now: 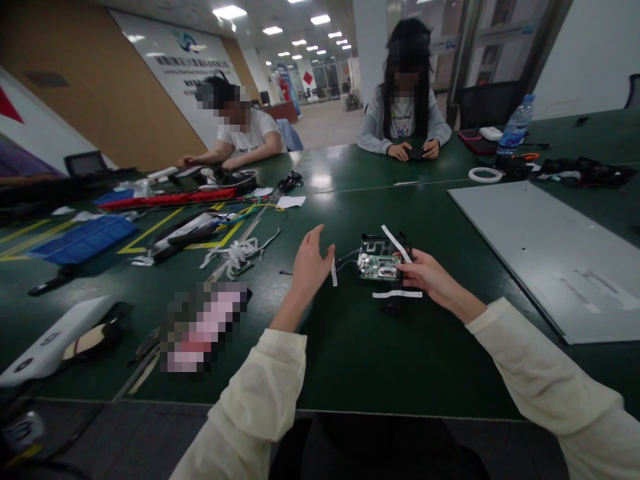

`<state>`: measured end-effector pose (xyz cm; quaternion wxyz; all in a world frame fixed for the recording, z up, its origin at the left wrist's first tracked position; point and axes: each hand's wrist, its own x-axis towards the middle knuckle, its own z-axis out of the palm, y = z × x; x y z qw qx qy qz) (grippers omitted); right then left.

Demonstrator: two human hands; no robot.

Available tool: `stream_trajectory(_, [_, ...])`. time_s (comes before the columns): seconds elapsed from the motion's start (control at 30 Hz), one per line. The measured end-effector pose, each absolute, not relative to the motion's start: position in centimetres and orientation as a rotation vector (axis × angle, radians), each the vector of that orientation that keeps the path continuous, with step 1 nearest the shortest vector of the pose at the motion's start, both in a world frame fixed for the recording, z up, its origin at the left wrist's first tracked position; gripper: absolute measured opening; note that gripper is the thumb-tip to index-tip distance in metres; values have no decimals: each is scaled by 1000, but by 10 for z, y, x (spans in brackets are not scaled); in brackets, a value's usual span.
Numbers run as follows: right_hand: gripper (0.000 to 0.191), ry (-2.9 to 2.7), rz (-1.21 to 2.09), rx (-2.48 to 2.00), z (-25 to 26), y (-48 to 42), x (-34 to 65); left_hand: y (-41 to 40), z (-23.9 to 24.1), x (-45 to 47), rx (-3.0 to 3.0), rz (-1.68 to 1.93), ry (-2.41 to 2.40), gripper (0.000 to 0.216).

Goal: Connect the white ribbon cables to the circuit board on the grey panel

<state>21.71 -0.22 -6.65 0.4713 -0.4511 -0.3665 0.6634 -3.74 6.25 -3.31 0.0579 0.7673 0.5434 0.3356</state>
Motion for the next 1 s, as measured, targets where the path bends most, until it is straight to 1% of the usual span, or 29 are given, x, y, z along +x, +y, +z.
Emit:
stream_trajectory(0.13, [33,-910,1650,-1119,-64,-3,215,42,-23,-22,2682,659,1048,66])
stream_trajectory(0.2, [31,-897,1643,-1129,-62,-4,214,35,-21,-16,2711,500,903,70])
stream_trajectory(0.27, [31,-891,1652,-1136,-61,-5,213,31,-21,-11,2703,423,886,73])
stream_trajectory(0.47, [34,-942,1758,-1093,-66,-6,212,35,-34,-10,2715,428,922,78])
stream_trajectory(0.57, [31,-978,1753,-1115,-67,-5,213,37,-40,-11,2755,366,939,71])
stream_trajectory(0.67, [25,-1053,1647,-1247,-65,-5,216,37,-41,-9,2792,319,969,67])
stream_trajectory(0.83, [25,-1286,1378,-1485,-67,1,233,37,-42,-5,2792,248,1039,67])
stream_trajectory(1.0, [22,-1566,1000,-1590,-77,9,258,39,-43,-4,2795,205,1030,68])
